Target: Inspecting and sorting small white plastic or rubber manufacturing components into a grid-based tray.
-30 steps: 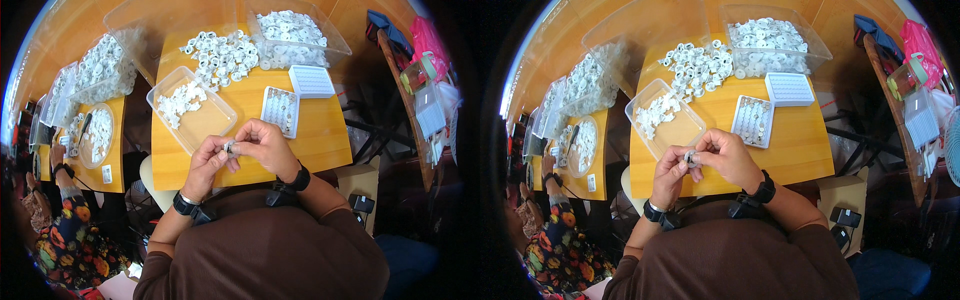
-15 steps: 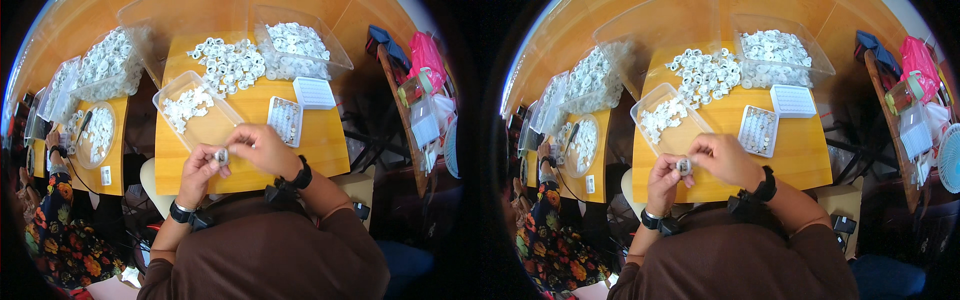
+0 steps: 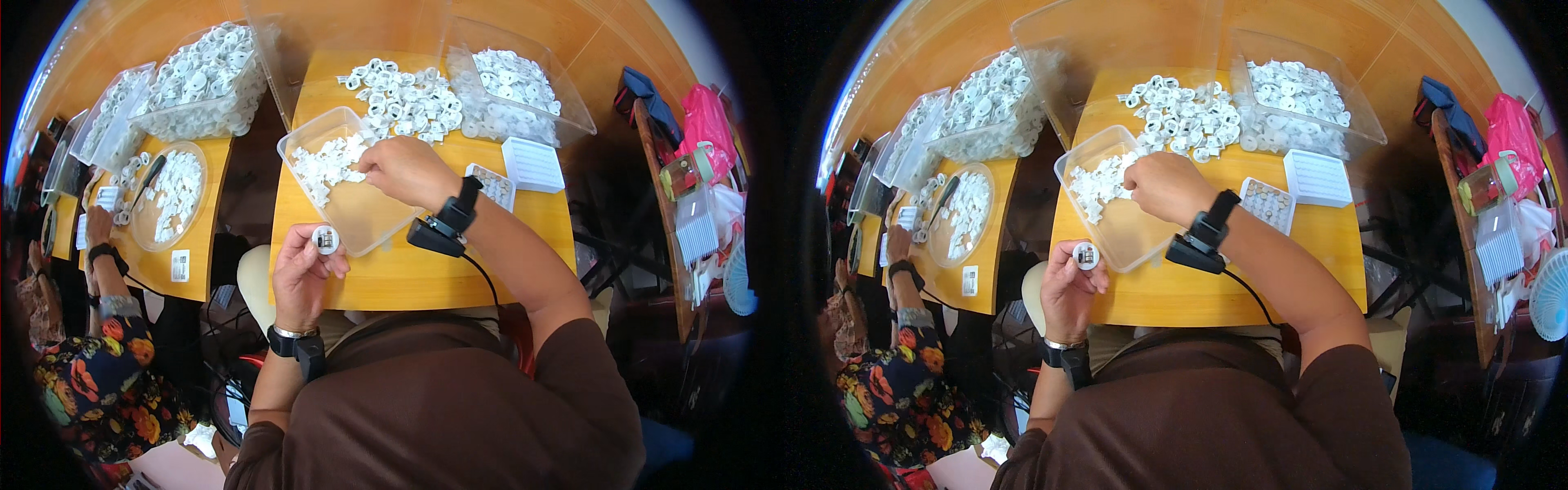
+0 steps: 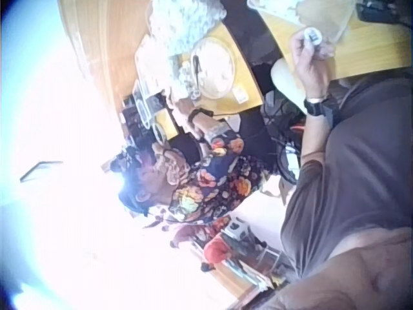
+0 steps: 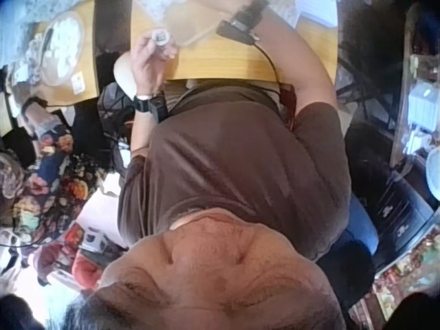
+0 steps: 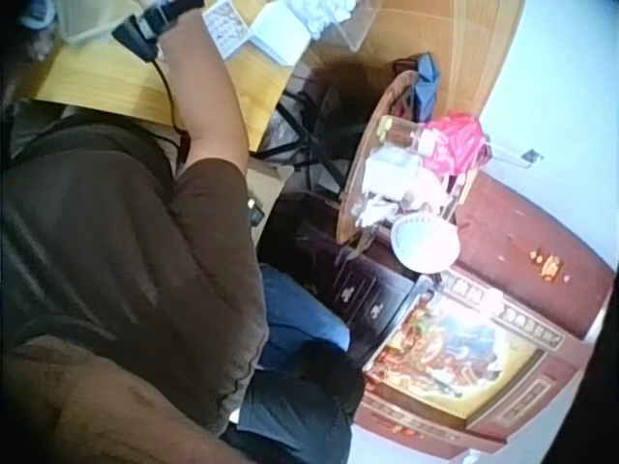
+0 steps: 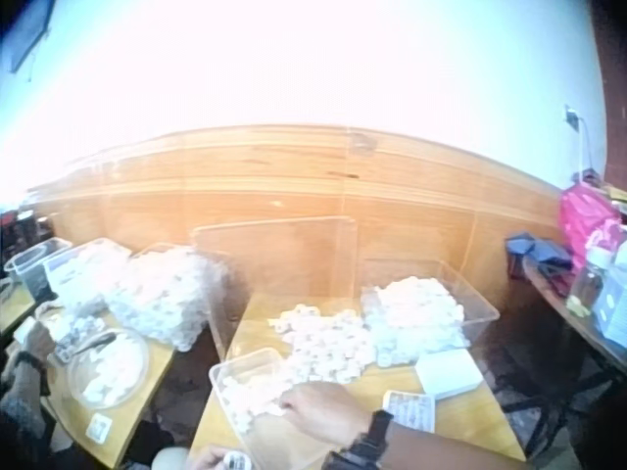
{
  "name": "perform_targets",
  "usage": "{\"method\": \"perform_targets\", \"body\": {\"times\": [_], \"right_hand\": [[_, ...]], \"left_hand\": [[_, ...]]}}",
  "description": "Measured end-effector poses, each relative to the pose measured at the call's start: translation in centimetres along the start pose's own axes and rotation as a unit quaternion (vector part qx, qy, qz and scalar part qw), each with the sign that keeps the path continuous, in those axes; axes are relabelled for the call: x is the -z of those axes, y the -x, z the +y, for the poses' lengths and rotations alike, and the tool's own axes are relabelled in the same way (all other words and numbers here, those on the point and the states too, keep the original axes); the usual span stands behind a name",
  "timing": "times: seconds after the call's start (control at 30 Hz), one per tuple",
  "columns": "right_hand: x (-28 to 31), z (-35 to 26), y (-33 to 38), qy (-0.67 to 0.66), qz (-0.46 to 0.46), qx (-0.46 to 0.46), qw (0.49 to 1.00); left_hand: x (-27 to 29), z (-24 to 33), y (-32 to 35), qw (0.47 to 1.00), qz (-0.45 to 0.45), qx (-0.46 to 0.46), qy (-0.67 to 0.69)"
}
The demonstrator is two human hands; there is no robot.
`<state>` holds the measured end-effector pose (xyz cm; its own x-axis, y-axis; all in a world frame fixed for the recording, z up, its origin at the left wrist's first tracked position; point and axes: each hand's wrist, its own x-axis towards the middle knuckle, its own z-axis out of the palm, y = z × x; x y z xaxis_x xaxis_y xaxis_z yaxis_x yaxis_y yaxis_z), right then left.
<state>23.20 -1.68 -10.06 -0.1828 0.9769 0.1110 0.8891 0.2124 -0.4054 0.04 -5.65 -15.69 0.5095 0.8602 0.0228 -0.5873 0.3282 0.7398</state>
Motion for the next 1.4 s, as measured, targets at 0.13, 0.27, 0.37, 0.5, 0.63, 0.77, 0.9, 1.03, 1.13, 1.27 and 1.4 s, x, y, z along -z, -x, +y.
{"method": "perform_targets", "body": {"times": [0.13,0.27,0.37,0.5,0.63,0.77,0.9,1.03,1.13,1.27,1.4], "right_hand": [[-2.8,0.1,-2.1,0.084,-0.017,0.006,0.996],[-4.4,0.6,-2.3,0.119,-0.034,0.032,0.992],[-3.9,0.9,-1.6,0.087,-0.045,0.056,0.994],[-3.4,0.6,-1.1,0.081,-0.054,0.052,0.994],[-2.8,0.5,-0.5,-0.016,-0.026,0.03,0.999],[-1.1,0.0,1.0,-0.176,-0.006,-0.039,0.984],[0.0,-0.8,3.0,-0.337,-0.026,-0.078,0.938],[-0.2,-2.3,5.1,-0.355,0.016,-0.063,0.933],[-0.4,-3.0,6.2,-0.405,0.01,-0.067,0.912],[-0.7,-3.1,7.1,-0.527,-0.002,-0.072,0.847],[-1.2,-2.0,7.6,-0.571,-0.027,-0.107,0.813]], "left_hand": [[-0.1,-0.1,0.0,1.0,-0.012,0.011,0.009],[0.1,-0.3,0.2,1.0,-0.016,0.01,0.011],[0.1,-0.4,0.3,1.0,-0.014,0.02,0.019],[0.0,-0.5,0.2,0.999,-0.017,0.027,0.022],[-0.6,-0.6,0.2,1.0,-0.006,0.027,0.014],[-0.9,-0.4,0.1,1.0,-0.003,0.027,0.014],[-0.9,-0.3,-0.5,0.996,-0.059,0.035,0.062],[-2.3,-0.5,-1.2,0.991,-0.055,0.059,0.103],[-2.8,-0.7,-1.8,0.99,-0.072,0.064,0.106],[-3.2,-1.1,-2.0,0.989,-0.075,0.061,0.108],[-3.4,-1.4,-2.0,0.989,-0.083,0.07,0.102]]}}
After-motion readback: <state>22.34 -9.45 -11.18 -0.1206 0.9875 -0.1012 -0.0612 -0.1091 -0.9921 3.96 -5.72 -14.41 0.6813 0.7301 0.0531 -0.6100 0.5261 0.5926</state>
